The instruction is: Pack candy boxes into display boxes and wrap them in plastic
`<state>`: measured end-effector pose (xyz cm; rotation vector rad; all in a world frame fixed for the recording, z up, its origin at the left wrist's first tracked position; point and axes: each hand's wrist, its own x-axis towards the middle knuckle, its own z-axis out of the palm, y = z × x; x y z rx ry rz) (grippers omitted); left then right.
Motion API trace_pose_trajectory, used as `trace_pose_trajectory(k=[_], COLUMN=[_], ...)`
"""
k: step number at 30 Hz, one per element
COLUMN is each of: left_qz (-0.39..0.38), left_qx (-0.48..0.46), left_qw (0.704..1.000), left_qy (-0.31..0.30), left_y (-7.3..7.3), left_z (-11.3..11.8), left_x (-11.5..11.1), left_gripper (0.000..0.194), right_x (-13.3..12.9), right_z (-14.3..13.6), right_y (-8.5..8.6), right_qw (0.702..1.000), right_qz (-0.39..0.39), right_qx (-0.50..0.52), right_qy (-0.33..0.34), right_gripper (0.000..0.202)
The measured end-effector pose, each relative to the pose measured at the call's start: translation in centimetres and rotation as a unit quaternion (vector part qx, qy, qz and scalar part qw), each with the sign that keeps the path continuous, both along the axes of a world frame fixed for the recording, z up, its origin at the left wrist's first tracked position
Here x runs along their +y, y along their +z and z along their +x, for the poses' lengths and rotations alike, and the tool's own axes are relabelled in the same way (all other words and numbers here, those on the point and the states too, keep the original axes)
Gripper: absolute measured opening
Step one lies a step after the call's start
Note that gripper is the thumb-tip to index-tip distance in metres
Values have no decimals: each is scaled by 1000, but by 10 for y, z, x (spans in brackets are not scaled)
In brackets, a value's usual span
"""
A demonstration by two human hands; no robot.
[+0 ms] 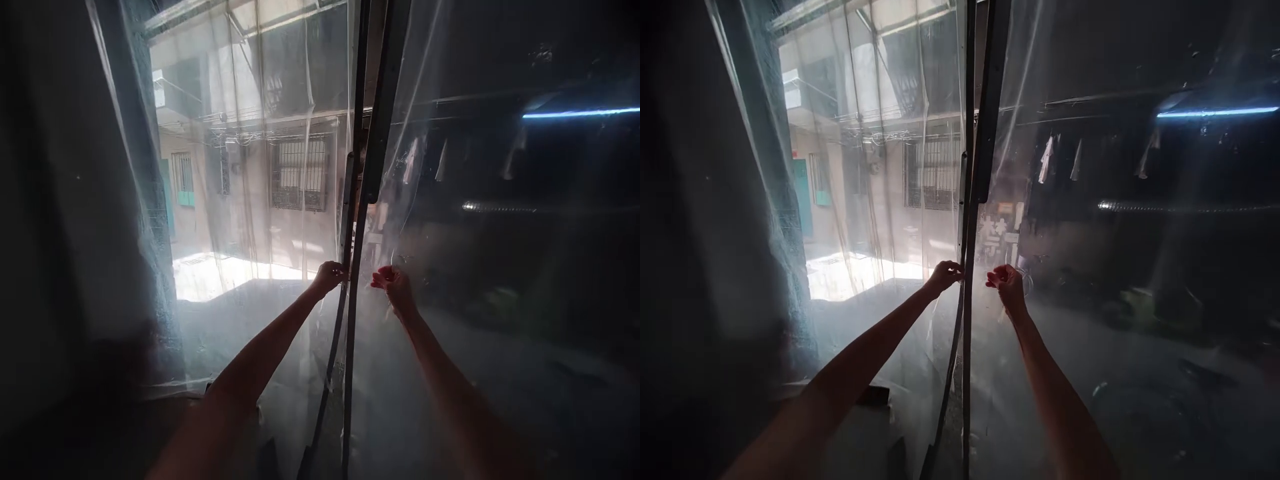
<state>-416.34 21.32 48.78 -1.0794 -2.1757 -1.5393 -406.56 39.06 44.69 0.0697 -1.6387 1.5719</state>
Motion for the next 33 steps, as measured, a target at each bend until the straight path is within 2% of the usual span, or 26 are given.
trace_pose_trajectory(k=[2, 3, 5, 7, 10, 12, 14, 16, 18, 20, 22, 23, 24, 25, 27, 28, 30, 33], left_qz=[6, 10, 6, -18, -67, -86, -92, -98, -97, -81, -67, -67, -71, -75, -79, -80, -78, -80], left_qx=[26, 39, 62, 69, 41, 4, -31, -42, -35, -29, -38, -44, -47, -49, -48, -46, -40, -19], left_qw=[1000, 999, 997, 997, 997, 994, 986, 974, 961, 947, 927, 916, 905, 893, 876, 869, 863, 866], left_qy=[13, 25, 39, 32, -10, -64, -134, -200, -257, -310, -366, -393, -418, -440, -474, -486, -497, -493], left_y=[2, 3, 2, -6, -30, -51, -75, -97, -118, -138, -155, -163, -170, -176, -186, -190, -196, -208], left_z=[0, -1, -5, -14, -31, -40, -45, -47, -46, -46, -45, -43, -39, -34, -19, -10, 10, 48], left_x=[1, -6, -32, -71, -132, -164, -186, -197, -201, -197, -185, -177, -167, -158, -139, -131, -117, -93], left_gripper=[11, 14, 15, 12, 7, 6, 15, 22, 23, 17, 11, 10, 8, 6, 5, 7, 12, 19], right_x=[-7, -9, -12, -21, -51, -74, -90, -98, -104, -117, -142, -157, -173, -189, -214, -222, -230, -227], right_z=[-15, -22, -39, -58, -87, -103, -113, -112, -97, -71, -37, -19, -2, 14, 43, 56, 81, 126], right_y=[0, 0, 0, 0, -7, -19, -42, -75, -114, -152, -181, -191, -199, -205, -212, -215, -221, -236], right_qw=[1000, 999, 996, 991, 981, 974, 971, 966, 952, 924, 889, 878, 881, 901, 960, 977, 982, 977], right_qz=[3, 5, 9, 13, 24, 30, 42, 56, 62, 62, 71, 77, 82, 85, 68, 49, 4, -70], right_qx=[13, 18, 23, 22, 2, -16, -32, -38, -39, -32, -3, 18, 34, 33, -34, -82, -156, -186], right_qy=[-22, -39, -81, -128, -192, -223, -232, -248, -297, -377, -453, -472, -464, -424, -269, -190, -102, -82], right_gripper=[37, 35, 32, 28, 24, 22, 21, 34, 57, 68, 64, 60, 54, 48, 41, 39, 28, 16])
